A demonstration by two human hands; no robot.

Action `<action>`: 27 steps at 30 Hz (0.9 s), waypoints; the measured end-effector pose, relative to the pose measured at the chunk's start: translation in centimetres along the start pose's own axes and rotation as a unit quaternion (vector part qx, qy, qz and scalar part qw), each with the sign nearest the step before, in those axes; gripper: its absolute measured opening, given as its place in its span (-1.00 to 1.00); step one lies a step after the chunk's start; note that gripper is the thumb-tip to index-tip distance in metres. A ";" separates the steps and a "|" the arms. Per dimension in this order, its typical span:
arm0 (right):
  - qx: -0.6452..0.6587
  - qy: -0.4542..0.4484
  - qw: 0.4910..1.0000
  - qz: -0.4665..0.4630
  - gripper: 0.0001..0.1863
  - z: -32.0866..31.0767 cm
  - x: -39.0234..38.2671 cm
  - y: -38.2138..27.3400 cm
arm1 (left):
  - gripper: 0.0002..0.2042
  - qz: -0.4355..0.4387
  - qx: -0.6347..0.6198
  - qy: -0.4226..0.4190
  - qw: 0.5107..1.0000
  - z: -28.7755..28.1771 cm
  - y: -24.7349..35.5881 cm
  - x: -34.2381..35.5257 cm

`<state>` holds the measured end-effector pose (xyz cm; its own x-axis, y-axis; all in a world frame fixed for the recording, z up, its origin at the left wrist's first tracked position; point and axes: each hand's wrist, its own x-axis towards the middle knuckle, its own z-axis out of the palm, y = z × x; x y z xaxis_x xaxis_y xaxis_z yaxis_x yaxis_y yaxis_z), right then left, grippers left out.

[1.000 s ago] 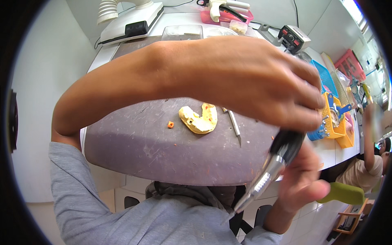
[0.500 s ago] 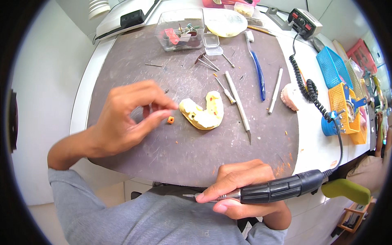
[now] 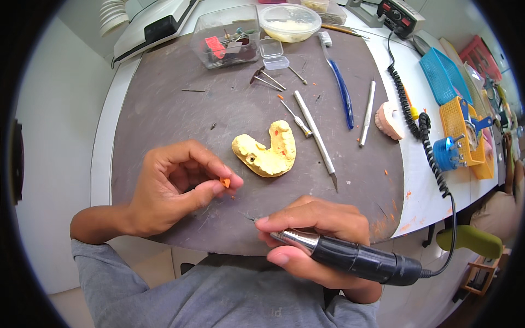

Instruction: The person trims an orange dental component with a scalpel and a rotary tool, then inserts metal pins and fits a pink denture base onto a yellow dental cast.

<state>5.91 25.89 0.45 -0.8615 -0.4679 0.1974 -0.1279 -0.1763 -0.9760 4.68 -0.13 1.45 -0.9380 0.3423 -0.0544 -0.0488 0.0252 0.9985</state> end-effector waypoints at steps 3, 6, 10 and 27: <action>-0.052 0.056 0.994 -0.076 -0.73 0.4 -0.1 0.4 | -0.82 -0.051 -0.109 -0.024 0.992 0.9 0.7 0.3; -0.068 0.112 0.986 -0.101 -0.75 1.2 -0.6 1.0 | -0.79 -0.059 -0.132 -0.047 0.988 1.5 0.5 0.1; -0.124 0.126 0.974 -0.140 -0.75 1.9 -0.4 1.1 | -0.77 -0.094 -0.163 -0.047 0.981 1.6 0.1 0.2; -0.134 0.128 0.968 -0.171 -0.62 3.4 -0.4 2.1 | -0.79 -0.201 -0.213 -0.068 0.954 0.9 0.8 0.8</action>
<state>7.67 22.72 -1.35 -0.8357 -0.1862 0.5167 -0.5197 -0.0364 -0.8536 4.20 1.01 2.24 -0.7628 0.5042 -0.4047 -0.5567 -0.1937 0.8078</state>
